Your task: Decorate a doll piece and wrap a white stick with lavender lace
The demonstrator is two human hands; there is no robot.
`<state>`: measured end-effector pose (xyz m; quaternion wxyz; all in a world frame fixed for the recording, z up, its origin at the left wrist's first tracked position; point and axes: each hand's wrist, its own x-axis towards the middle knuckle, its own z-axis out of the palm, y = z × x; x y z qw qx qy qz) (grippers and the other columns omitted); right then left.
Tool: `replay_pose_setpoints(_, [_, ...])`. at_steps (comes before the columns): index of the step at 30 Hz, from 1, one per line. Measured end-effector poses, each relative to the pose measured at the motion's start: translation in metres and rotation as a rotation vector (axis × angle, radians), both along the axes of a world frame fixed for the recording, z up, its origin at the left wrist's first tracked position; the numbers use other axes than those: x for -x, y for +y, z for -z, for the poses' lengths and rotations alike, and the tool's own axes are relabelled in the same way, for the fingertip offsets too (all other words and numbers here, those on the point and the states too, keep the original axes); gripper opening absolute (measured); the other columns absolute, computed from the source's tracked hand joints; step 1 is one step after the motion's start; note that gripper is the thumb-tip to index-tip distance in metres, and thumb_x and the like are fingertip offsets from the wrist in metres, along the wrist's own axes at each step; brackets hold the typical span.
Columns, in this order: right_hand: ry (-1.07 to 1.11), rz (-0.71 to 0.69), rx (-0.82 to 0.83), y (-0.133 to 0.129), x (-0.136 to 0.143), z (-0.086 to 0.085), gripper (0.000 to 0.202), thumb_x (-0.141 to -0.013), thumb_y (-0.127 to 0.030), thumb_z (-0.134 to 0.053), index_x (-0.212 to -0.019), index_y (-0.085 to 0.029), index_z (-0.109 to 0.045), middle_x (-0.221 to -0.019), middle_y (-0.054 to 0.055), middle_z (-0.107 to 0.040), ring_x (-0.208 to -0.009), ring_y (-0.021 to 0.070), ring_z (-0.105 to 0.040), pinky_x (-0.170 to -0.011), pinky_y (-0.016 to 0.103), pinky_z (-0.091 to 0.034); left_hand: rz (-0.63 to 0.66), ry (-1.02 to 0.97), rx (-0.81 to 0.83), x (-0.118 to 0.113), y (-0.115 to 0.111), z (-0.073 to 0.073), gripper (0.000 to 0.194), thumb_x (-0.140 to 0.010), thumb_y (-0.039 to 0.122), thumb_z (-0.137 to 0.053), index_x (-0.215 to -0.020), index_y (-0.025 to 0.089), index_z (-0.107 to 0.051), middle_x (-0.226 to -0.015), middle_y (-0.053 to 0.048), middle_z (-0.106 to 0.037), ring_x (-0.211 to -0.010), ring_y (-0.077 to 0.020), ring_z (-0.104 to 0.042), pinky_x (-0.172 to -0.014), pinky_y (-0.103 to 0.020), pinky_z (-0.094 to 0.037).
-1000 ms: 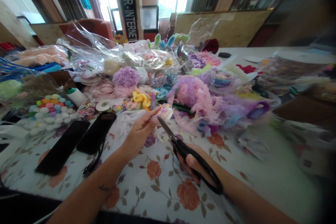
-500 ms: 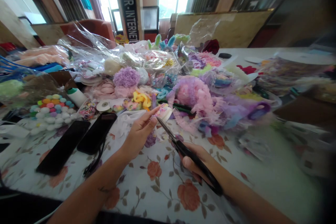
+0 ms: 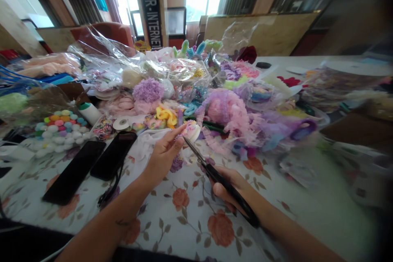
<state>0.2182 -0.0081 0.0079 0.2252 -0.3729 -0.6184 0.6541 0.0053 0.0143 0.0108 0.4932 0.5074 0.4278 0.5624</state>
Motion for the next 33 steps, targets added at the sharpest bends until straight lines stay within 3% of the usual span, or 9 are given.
replay_pose_setpoints(8, [-0.032,0.037,0.045,-0.001,0.004,-0.002,0.062,-0.063,-0.077,-0.063,-0.073,-0.018,-0.045,-0.05,-0.009,-0.038,-0.036,0.0026,-0.032,-0.033,0.016,-0.022,-0.027,0.084,-0.083,-0.002,-0.002,-0.008,0.038,-0.088,0.036,-0.058,-0.125,0.026,-0.063,-0.128,-0.005,-0.062,-0.12,-0.0226,-0.054,-0.097,-0.032,-0.046])
replay_pose_setpoints(16, [-0.053,0.05,0.025,-0.002,0.005,-0.005,0.064,-0.062,-0.079,-0.061,-0.071,-0.018,-0.045,-0.048,-0.009,-0.037,-0.034,0.0021,-0.032,-0.031,0.015,-0.021,-0.054,0.167,-0.191,-0.001,-0.001,-0.004,0.035,-0.089,0.033,-0.058,-0.124,0.028,-0.064,-0.136,-0.004,-0.057,-0.131,-0.0223,-0.045,-0.111,-0.035,-0.034])
replay_pose_setpoints(24, [-0.03,0.005,-0.011,-0.001,0.003,0.004,0.062,-0.067,-0.079,-0.056,-0.071,-0.019,-0.044,-0.042,-0.009,-0.037,-0.031,0.0037,-0.033,-0.029,0.015,-0.025,-0.049,0.258,-0.264,-0.001,-0.001,0.0,0.037,-0.091,0.032,-0.055,-0.128,0.029,-0.06,-0.134,-0.006,-0.056,-0.13,-0.0214,-0.045,-0.109,-0.034,-0.036])
replay_pose_setpoints(33, [-0.075,0.052,0.014,-0.005,0.007,0.001,0.066,-0.062,-0.085,-0.054,-0.068,-0.02,-0.041,-0.041,-0.01,-0.034,-0.029,0.0044,-0.033,-0.028,0.016,-0.027,-0.058,0.247,-0.239,-0.003,-0.003,-0.003,0.037,-0.09,0.033,-0.057,-0.126,0.027,-0.062,-0.133,-0.007,-0.057,-0.127,-0.0227,-0.048,-0.105,-0.032,-0.039])
